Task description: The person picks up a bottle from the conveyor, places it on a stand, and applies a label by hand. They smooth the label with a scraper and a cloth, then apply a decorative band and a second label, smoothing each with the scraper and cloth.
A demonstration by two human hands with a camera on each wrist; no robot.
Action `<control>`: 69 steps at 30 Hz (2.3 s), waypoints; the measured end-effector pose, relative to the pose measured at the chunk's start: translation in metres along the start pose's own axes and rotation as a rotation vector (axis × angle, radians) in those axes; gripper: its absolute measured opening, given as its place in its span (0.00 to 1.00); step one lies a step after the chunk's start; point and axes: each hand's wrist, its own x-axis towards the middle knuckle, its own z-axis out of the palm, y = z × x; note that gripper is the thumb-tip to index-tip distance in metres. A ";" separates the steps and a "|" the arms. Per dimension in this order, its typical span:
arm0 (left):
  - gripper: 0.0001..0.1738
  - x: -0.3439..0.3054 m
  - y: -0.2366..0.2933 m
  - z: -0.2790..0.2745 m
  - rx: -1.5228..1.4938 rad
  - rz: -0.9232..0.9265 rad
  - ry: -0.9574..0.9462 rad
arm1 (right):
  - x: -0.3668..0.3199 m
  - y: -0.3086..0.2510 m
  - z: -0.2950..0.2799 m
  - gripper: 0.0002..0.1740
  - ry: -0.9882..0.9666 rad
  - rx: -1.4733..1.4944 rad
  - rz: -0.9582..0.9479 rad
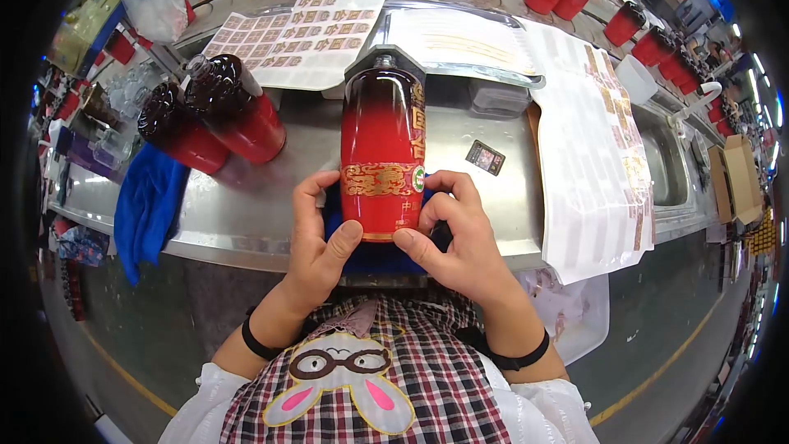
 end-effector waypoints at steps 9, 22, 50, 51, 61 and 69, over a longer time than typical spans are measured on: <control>0.35 0.001 0.001 -0.001 -0.028 0.008 0.000 | 0.000 -0.002 0.001 0.17 0.009 -0.032 -0.031; 0.29 -0.012 -0.001 -0.007 0.235 0.199 0.127 | 0.000 -0.003 0.004 0.18 0.033 -0.055 -0.019; 0.23 -0.004 0.005 0.000 0.160 0.180 0.058 | -0.001 -0.001 0.005 0.20 0.034 -0.010 0.004; 0.22 -0.005 0.005 0.002 0.091 0.154 0.090 | -0.001 0.000 0.005 0.20 0.038 -0.003 0.003; 0.14 -0.004 0.005 -0.019 0.665 0.850 -0.084 | -0.002 -0.002 0.003 0.20 0.014 0.016 0.043; 0.15 0.016 0.013 -0.030 0.850 1.106 -0.254 | 0.002 0.014 -0.033 0.14 -0.258 0.140 -0.017</control>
